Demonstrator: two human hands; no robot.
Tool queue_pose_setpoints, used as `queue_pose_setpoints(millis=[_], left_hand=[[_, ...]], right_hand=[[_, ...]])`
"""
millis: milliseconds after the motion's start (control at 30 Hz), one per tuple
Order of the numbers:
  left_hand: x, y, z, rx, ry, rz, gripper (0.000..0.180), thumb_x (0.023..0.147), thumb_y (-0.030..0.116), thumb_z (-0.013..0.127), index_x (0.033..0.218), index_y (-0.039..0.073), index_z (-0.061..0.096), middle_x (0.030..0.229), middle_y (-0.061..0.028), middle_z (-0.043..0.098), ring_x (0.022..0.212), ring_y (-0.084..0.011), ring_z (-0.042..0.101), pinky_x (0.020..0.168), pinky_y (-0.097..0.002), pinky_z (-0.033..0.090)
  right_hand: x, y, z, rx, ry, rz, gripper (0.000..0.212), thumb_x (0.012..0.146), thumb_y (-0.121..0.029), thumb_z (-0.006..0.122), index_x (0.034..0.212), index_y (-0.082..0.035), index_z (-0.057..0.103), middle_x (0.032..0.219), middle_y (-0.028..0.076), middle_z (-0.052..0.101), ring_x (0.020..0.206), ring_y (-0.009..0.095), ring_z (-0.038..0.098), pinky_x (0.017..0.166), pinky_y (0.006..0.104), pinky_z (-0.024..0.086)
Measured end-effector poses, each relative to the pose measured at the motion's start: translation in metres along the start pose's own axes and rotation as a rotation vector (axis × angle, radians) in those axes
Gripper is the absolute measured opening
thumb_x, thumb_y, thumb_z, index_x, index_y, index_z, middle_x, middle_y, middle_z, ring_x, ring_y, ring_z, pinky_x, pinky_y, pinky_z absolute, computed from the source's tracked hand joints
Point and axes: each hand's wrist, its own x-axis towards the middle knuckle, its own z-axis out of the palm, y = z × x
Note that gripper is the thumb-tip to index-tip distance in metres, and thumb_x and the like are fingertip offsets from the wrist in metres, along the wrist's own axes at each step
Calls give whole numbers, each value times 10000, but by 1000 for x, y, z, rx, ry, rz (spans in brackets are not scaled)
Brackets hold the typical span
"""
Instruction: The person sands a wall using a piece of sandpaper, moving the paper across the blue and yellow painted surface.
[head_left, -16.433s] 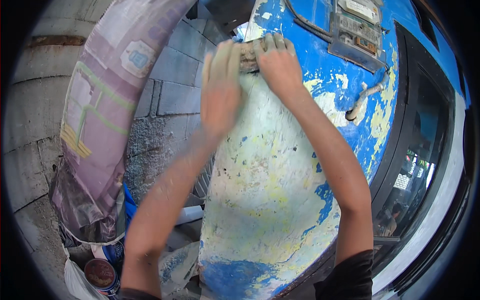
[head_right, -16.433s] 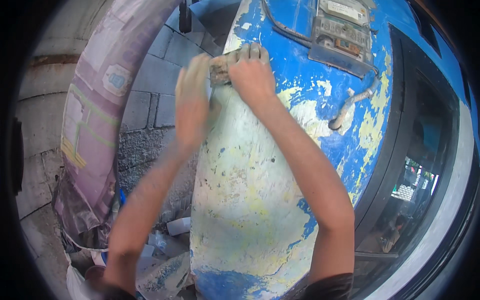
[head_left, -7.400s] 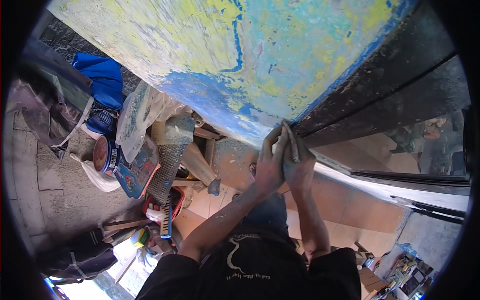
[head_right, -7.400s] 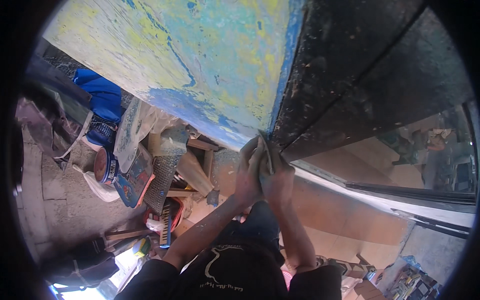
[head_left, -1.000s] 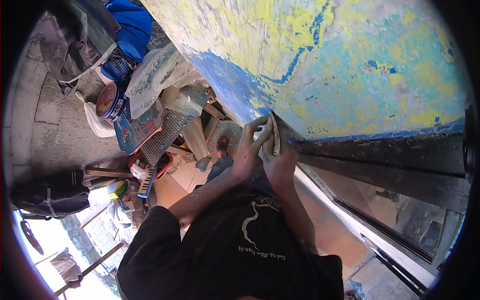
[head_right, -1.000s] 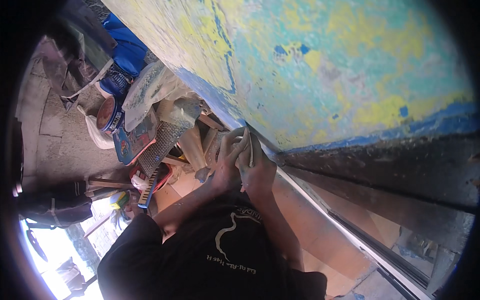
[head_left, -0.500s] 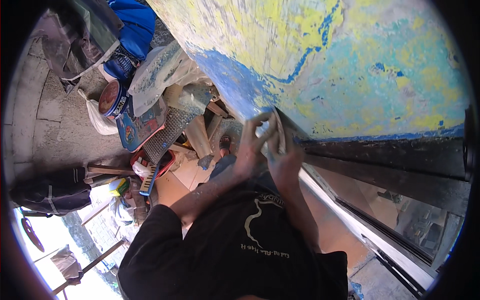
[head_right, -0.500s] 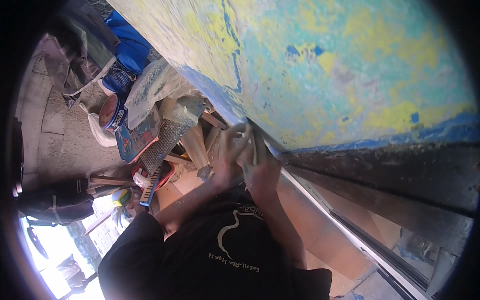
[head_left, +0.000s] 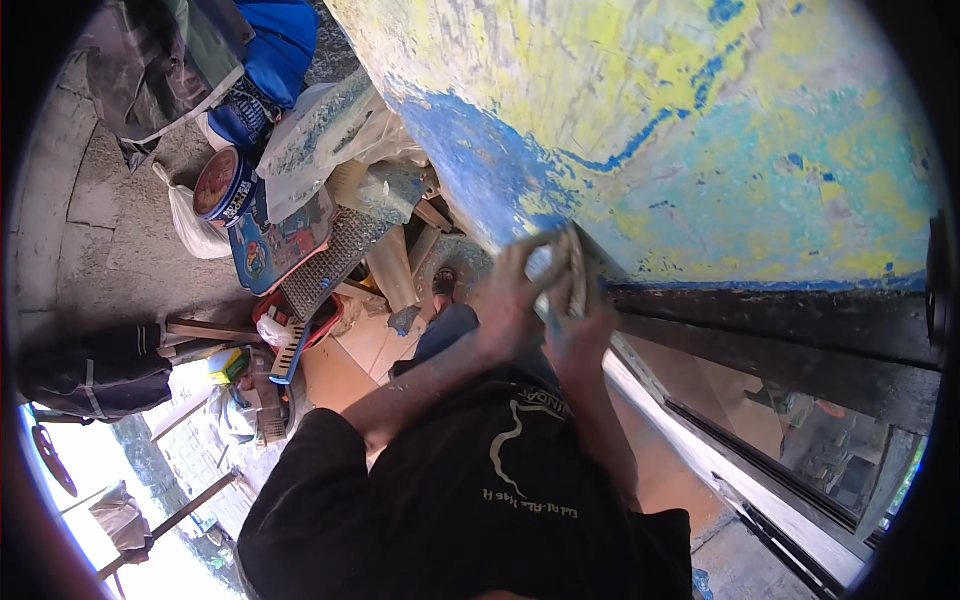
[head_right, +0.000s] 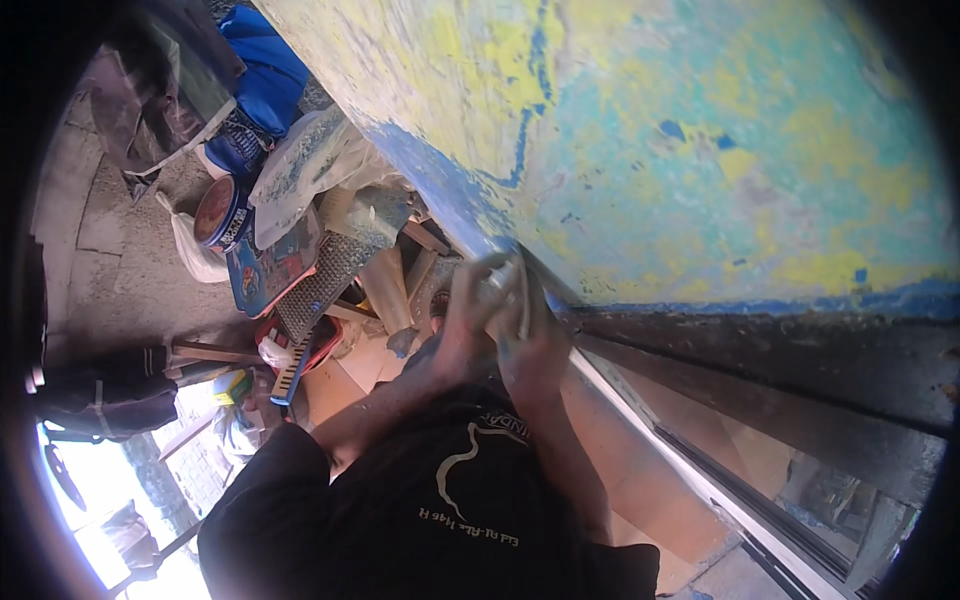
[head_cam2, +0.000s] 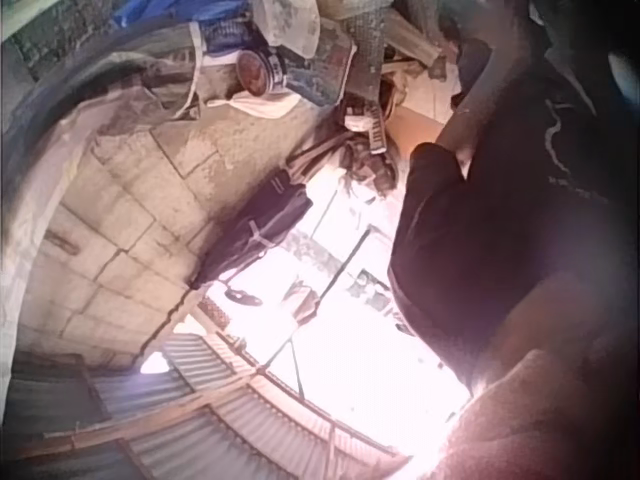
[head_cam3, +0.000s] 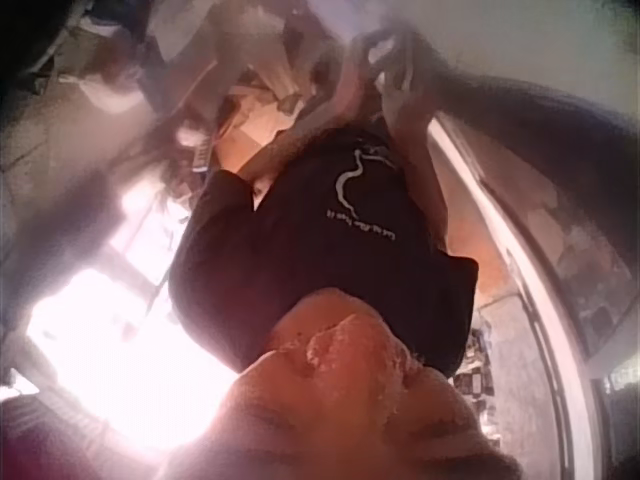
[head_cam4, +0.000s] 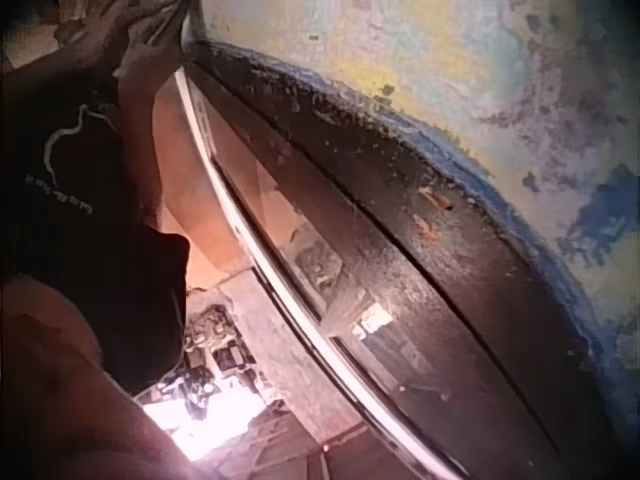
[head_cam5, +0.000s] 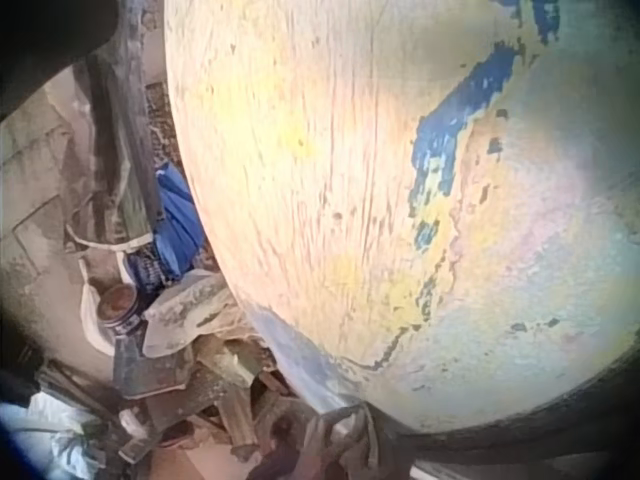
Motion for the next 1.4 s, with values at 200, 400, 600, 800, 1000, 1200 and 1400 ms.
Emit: queue_pose_setpoints(millis=[200, 400, 600, 800, 1000, 1200, 1400], left_hand=[[-9, 1, 1, -54, -48, 18, 723, 662, 97, 676, 1347, 85, 445, 1274, -174, 426, 1121, -361, 437, 928, -445, 373], [2, -1, 5, -119, 89, -76, 749, 621, 67, 709, 1330, 83, 467, 1275, -178, 422, 1138, -367, 425, 942, -463, 368], [-6, 3, 10, -91, -7, 25, 631, 687, 109, 707, 1290, 96, 523, 1248, -186, 457, 1097, -334, 466, 906, -427, 406], [-12, 2, 21, -158, 34, 46, 798, 583, 87, 741, 1333, 103, 469, 1279, -174, 420, 1123, -367, 441, 931, -446, 382], [-7, -1, 7, -8, 29, -83, 755, 592, 85, 737, 1306, 81, 489, 1282, -175, 418, 1136, -349, 430, 928, -443, 378], [-2, -6, 1, -117, -7, -84, 740, 616, 118, 733, 1315, 118, 490, 1257, -155, 423, 1099, -331, 441, 895, -434, 386], [-11, -14, 1, -113, 4, -43, 720, 626, 73, 722, 1307, 85, 491, 1217, -171, 466, 1101, -343, 467, 889, -425, 400]], right_hand=[[-12, 0, -3, -42, 97, -16, 382, 862, -131, 541, 1223, -4, 536, 987, 200, 647, 794, 329, 663, 649, 376, 543], [10, -2, 0, -288, -122, -82, 339, 840, -92, 580, 1167, -1, 578, 1022, 162, 652, 796, 303, 673, 657, 346, 551], [-9, 2, 2, 50, 140, 24, 324, 849, -128, 587, 1149, -5, 587, 875, 157, 659, 671, 343, 641, 591, 406, 516], [-4, 10, -10, -133, 39, -143, 360, 875, -115, 551, 1212, 9, 526, 1036, 204, 614, 817, 339, 648, 637, 403, 532], [-5, 7, -7, -330, -145, -42, 344, 871, -103, 563, 1190, 22, 540, 1057, 229, 612, 931, 356, 641, 704, 372, 546], [-3, 2, -1, -187, -93, -30, 376, 874, -115, 565, 1225, 13, 521, 1071, 229, 612, 850, 329, 669, 659, 365, 554], [-7, -2, 6, -77, -28, 40, 382, 852, -51, 562, 1215, 59, 515, 1076, 197, 636, 910, 305, 668, 740, 346, 558]])
